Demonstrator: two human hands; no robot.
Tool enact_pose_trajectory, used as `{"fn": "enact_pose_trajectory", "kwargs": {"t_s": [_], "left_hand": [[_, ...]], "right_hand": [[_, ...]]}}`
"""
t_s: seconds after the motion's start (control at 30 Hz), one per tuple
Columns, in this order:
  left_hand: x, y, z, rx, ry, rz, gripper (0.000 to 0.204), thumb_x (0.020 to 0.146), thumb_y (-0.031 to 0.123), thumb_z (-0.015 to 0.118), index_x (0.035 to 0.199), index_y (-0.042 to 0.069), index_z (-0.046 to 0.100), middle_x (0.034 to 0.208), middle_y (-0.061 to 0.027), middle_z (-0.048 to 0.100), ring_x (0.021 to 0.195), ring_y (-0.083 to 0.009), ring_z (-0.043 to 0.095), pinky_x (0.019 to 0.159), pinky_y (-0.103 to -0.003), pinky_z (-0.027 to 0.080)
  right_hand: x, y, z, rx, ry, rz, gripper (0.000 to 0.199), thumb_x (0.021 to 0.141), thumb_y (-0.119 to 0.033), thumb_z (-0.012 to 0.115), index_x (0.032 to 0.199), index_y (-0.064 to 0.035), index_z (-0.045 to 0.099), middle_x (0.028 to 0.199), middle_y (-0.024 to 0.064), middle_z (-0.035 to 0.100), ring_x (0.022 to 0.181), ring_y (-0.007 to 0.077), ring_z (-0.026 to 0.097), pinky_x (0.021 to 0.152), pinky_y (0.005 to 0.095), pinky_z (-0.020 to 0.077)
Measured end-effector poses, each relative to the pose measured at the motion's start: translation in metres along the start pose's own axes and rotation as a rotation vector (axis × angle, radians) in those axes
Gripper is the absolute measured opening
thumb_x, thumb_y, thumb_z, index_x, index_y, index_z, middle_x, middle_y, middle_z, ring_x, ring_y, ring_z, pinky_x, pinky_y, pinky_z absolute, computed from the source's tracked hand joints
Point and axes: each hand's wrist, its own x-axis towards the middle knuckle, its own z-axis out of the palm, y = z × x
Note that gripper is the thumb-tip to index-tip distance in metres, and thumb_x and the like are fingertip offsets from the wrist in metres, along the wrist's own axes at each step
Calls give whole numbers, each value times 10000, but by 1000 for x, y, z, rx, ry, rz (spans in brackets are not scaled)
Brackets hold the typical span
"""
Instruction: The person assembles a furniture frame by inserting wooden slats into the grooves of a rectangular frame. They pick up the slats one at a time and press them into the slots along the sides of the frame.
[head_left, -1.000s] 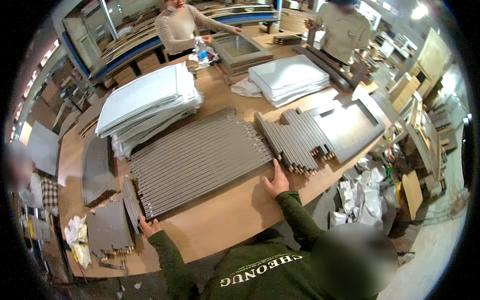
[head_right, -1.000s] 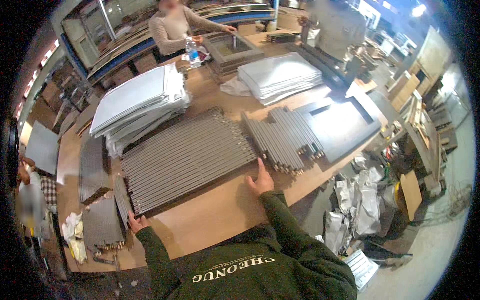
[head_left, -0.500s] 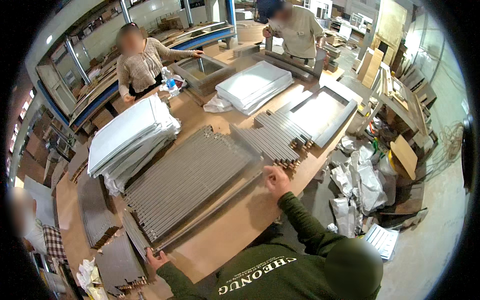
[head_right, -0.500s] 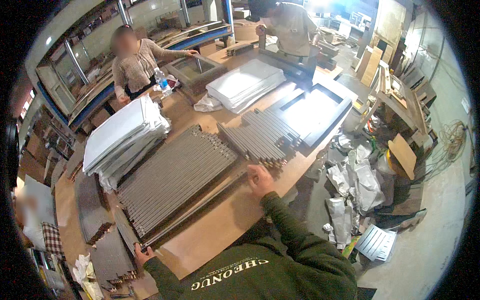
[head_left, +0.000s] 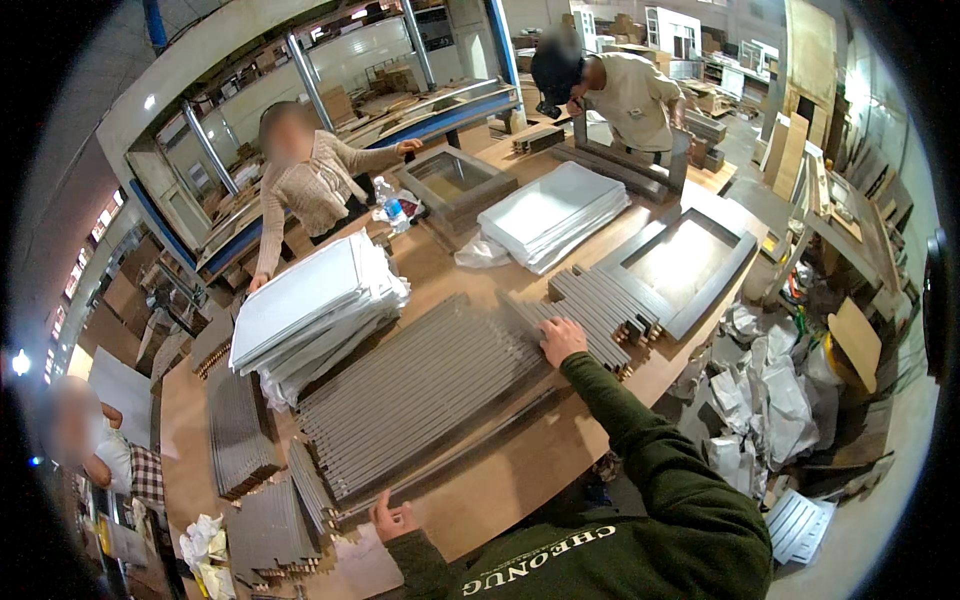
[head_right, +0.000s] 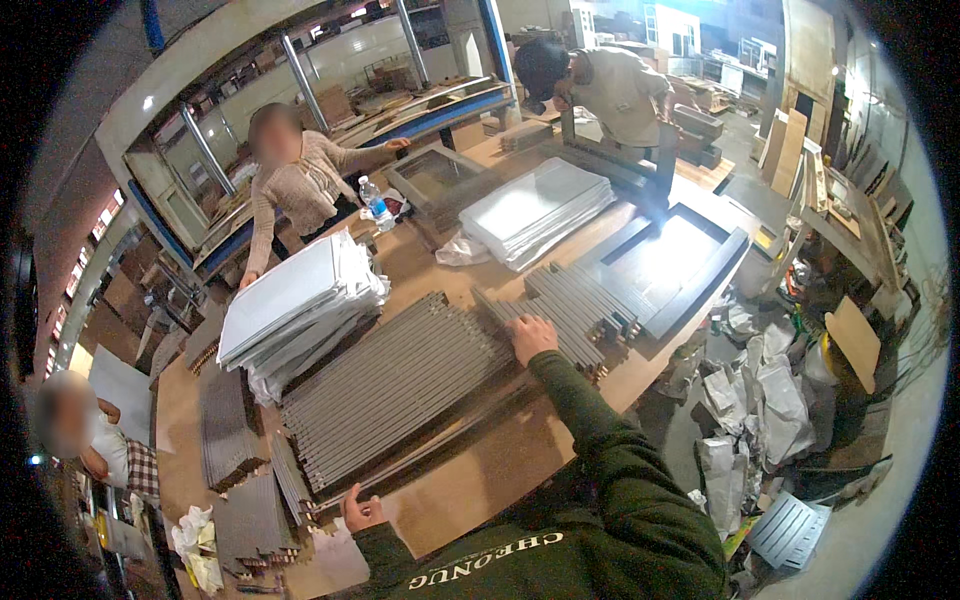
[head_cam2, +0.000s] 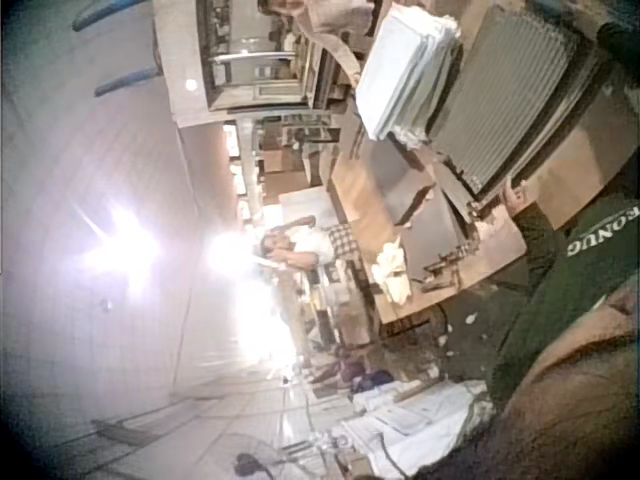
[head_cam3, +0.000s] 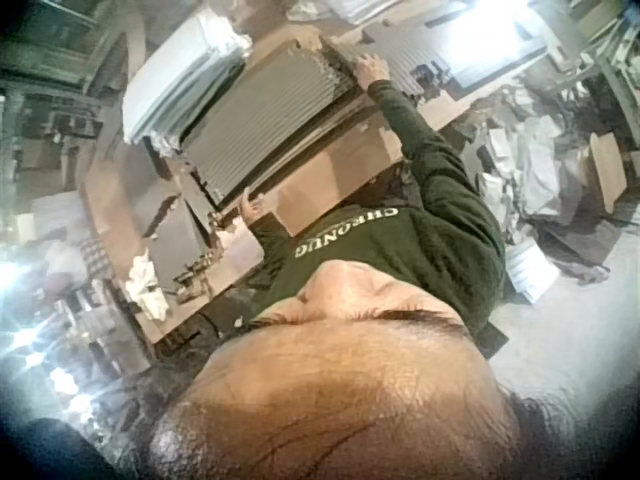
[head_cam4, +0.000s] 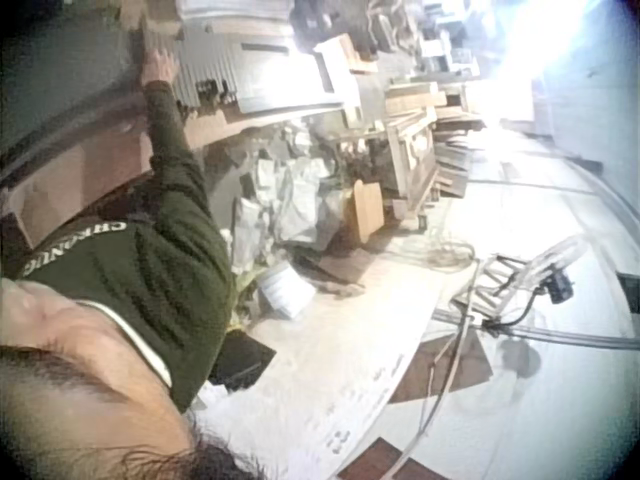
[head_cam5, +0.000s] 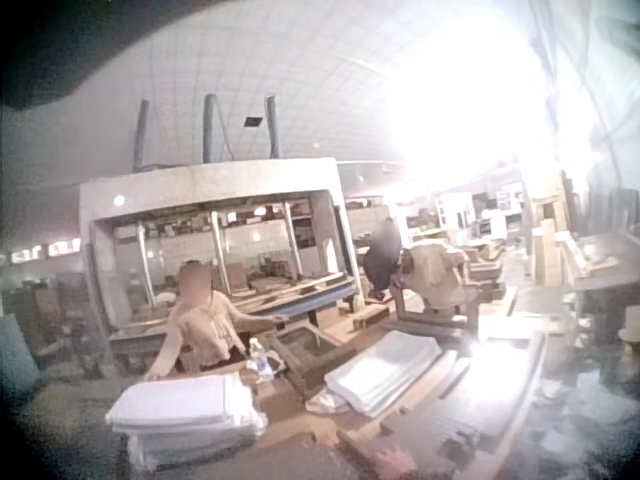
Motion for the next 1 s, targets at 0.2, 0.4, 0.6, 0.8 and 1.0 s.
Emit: {"fn": "enact_pose_trajectory", "kwargs": {"t_s": [0.2,0.4,0.6,0.8,1.0], "left_hand": [[20,71,36,-168,-269,-24,439,795,239,624,1158,22,506,1040,-164,563,816,-199,624,633,-337,519],[21,124,102,-806,-485,-95,487,814,324,607,1206,69,471,1138,-140,517,919,-250,579,786,-387,473],[50,263,96,-1652,-615,-516,613,813,460,549,1260,95,341,1235,-229,433,1084,-365,475,850,-475,434],[61,231,86,-1730,-710,-413,624,738,333,555,1255,48,353,1228,-275,418,1097,-433,444,935,-541,360],[68,239,88,-1630,-605,-435,735,635,238,569,1309,96,311,1252,-260,397,1111,-431,428,954,-553,335]], "right_hand": [[22,0,-55,547,405,199,147,736,-138,594,873,-98,628,794,102,612,734,273,600,666,351,479],[-24,-55,-159,712,551,65,192,711,-53,648,900,-60,620,823,84,626,699,174,595,602,269,465],[-91,-101,-141,766,235,-615,251,641,-43,698,881,-86,639,948,89,604,869,257,581,720,343,472],[-110,-48,-113,838,260,-190,496,684,-161,722,1118,-65,503,1116,131,513,1021,284,509,828,367,434],[-132,5,-22,624,-74,22,542,779,-220,620,1245,-56,397,1147,175,493,1030,335,495,861,403,417]]}}
